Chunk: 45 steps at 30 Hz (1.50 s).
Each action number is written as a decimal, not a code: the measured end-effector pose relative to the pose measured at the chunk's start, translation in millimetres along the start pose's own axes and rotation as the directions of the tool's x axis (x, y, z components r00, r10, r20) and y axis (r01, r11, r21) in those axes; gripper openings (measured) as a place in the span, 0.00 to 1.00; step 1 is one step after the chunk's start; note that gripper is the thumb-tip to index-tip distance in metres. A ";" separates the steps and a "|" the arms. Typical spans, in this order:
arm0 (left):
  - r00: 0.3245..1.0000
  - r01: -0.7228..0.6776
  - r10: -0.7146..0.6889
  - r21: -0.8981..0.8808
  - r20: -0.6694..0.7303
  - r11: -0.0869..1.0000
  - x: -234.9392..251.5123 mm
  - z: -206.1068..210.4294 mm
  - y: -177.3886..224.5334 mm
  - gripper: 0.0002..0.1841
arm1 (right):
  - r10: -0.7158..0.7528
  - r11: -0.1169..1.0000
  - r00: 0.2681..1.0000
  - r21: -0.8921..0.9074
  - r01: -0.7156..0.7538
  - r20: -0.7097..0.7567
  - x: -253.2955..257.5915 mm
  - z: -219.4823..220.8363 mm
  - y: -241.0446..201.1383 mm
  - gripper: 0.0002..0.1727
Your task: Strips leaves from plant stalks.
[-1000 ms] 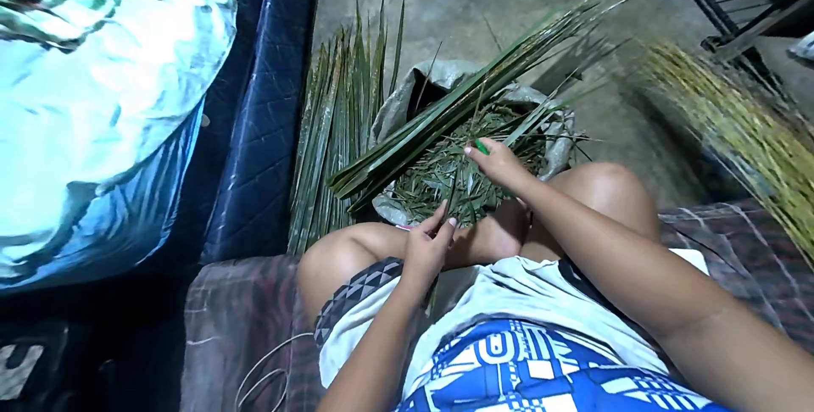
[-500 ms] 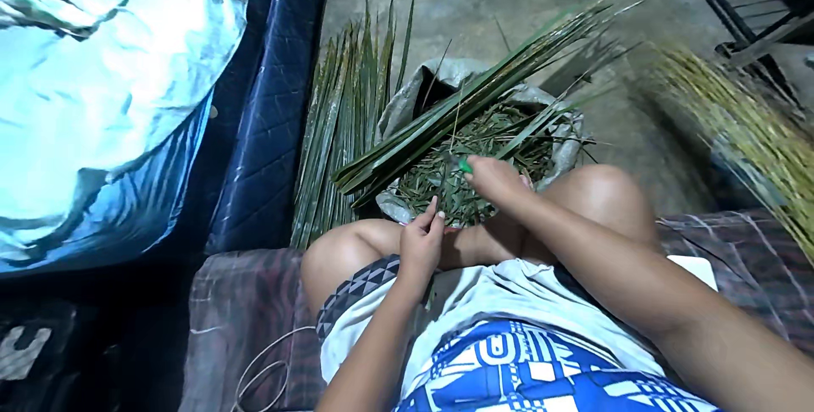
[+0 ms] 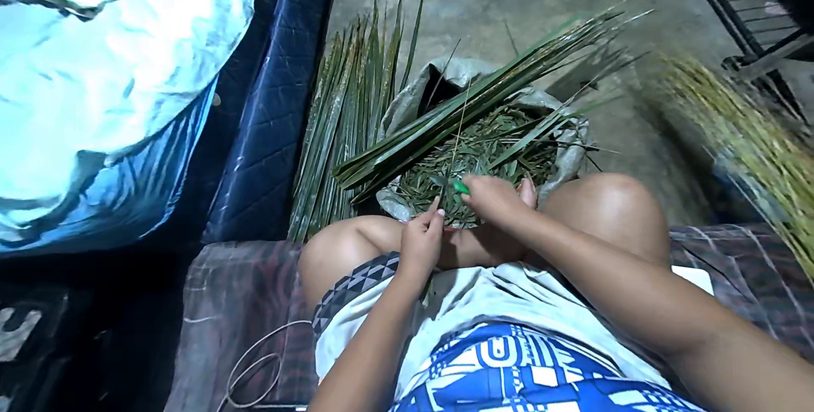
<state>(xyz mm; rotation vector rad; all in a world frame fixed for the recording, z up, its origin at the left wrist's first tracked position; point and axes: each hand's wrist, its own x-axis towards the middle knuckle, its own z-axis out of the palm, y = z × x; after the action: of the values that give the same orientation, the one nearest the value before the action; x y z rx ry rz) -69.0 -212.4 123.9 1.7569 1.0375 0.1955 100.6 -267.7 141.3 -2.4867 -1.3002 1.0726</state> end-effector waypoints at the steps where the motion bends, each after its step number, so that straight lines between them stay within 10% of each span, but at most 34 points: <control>1: 1.000 -0.004 0.004 -0.003 -0.006 1.000 -0.1 1.3 1.6 0.19 | 0.049 0.999 0.997 0.013 -0.048 -0.064 7.1 -3.4 7.7 0.17; 5: 1.000 -0.024 0.024 -0.016 -0.009 1.000 -0.6 3.3 2.7 0.19 | 0.142 0.987 0.979 0.097 -0.129 -0.147 14.6 -16.3 21.6 0.15; 12: 1.000 -0.017 0.017 0.008 -0.014 1.000 1.5 2.7 -2.1 0.19 | -0.167 0.975 0.961 0.179 0.129 0.219 -24.9 10.4 -6.6 0.16; 21: 0.999 0.006 -0.002 -0.101 0.039 0.995 -3.5 4.5 1.9 0.18 | 0.146 0.984 0.975 0.128 -0.125 -0.167 26.3 -14.8 35.8 0.15; 28: 1.000 -0.022 0.022 0.009 -0.009 1.000 -0.1 2.3 -2.1 0.16 | -0.148 0.970 0.964 0.224 0.097 0.222 -23.9 9.0 -3.8 0.16; 39: 0.995 -0.094 0.086 0.205 0.049 0.974 -6.0 10.3 3.0 0.24 | 0.184 0.983 0.973 0.051 -0.179 -0.136 22.8 -12.4 25.6 0.16; 45: 0.989 -0.147 0.147 0.377 0.028 0.915 -6.4 10.0 2.3 0.27 | -0.043 0.992 0.970 0.129 0.012 0.238 -13.3 1.7 2.4 0.18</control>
<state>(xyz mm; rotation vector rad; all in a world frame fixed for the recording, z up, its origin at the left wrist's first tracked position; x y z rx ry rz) -66.0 -224.1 123.4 2.1884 0.9902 0.0920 96.2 -279.7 146.0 -2.2960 -1.2765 1.4389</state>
